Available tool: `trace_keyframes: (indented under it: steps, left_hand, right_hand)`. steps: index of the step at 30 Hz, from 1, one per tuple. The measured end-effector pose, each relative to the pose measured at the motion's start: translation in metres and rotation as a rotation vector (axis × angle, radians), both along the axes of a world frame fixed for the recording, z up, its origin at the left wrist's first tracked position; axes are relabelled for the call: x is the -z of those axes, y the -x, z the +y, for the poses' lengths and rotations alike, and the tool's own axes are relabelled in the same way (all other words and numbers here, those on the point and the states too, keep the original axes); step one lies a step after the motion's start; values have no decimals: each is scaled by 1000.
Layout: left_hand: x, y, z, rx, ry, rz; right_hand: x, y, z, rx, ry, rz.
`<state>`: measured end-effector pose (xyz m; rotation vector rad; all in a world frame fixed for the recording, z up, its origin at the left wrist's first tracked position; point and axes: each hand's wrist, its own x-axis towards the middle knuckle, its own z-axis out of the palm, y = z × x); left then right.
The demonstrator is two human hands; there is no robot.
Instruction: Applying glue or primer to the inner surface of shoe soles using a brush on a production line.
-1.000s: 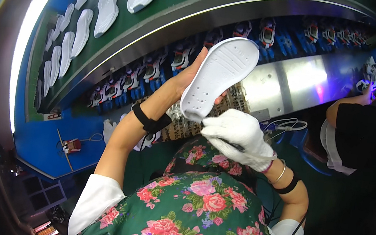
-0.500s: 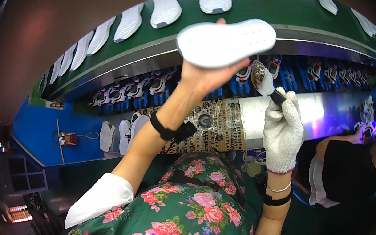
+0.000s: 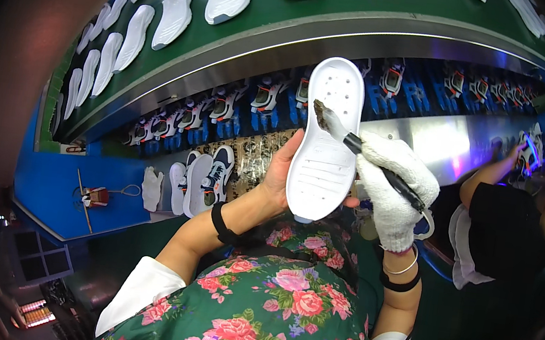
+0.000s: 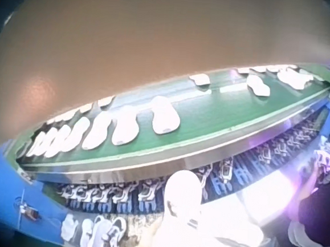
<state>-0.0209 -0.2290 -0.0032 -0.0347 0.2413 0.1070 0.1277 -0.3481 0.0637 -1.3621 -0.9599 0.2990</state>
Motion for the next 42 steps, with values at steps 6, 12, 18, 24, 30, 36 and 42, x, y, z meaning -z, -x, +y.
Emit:
trace_keyframes:
  steps: [6,12,18,24,30,36,42]
  left_hand:
    - [8,2,-17,-58,133,-71]
    - [36,13,-23,-60,-309,155]
    - [30,14,-22,-59,-56,-304]
    - [27,14,-22,-112,-352,148]
    - [36,13,-14,-171,-212,-53]
    - [24,-5,-5,-252,-221,-144]
    - [28,-17,-1,-252,-180,-113]
  right_hand:
    - [-4,-4,10,42,-59,-383]
    - [-12,19,8,95,3,-758]
    - [-2,25,3,-5,-59,-223]
    - [0,34,1,-55,-15,-665]
    - [15,24,4,54,-135,-390]
    - [20,30,3,-239,-135,-325]
    - [30,23,1,-70,-133,-423]
